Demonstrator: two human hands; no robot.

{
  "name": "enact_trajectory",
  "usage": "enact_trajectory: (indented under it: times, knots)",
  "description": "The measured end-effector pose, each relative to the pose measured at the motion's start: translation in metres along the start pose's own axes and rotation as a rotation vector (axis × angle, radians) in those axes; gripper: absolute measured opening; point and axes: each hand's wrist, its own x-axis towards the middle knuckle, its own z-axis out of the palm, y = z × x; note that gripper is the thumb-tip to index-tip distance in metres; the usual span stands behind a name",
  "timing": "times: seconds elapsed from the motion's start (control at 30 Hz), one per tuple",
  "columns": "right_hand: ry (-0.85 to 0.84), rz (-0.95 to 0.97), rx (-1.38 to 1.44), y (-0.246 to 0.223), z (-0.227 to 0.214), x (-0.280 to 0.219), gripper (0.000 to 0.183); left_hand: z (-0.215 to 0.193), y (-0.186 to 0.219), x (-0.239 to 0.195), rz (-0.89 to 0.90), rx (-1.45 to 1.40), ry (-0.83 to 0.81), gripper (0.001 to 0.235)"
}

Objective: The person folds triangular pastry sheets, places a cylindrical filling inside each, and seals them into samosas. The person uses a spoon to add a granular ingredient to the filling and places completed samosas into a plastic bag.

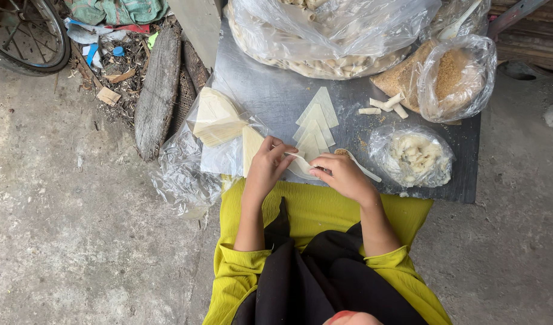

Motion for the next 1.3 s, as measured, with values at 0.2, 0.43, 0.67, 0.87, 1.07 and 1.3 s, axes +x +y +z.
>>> enact_trajectory:
  times: [0.2,0.43,0.67,0.87,1.07,1.3]
  knots:
    - [0.062,0.085,0.11,-0.01,0.001,0.004,0.023,0.019,-0.01,0.003,-0.133,-0.426,-0.109,0.04]
    - [0.015,-0.137,0.229,-0.004,0.004,-0.003,0.035,0.027,-0.024,0.001,-0.039,-0.631,-0.227,0.057]
    - [0.028,0.224,0.188,0.022,0.005,-0.008,0.019,0.034,-0.041,0.002,-0.131,-0.649,-0.296,0.035]
    - [0.088,0.028,0.459,0.034,0.003,0.005,0.04,0.032,-0.045,-0.005,-0.067,-0.695,-0.363,0.023]
    - [-0.112,0.124,0.483,0.037,0.006,0.005,0.023,0.021,-0.029,-0.005,-0.045,-0.55,-0.345,0.026]
    - [0.346,-0.164,-0.041,-0.003,-0.002,-0.003,0.012,0.006,0.002,0.005,0.316,0.075,0.062,0.019]
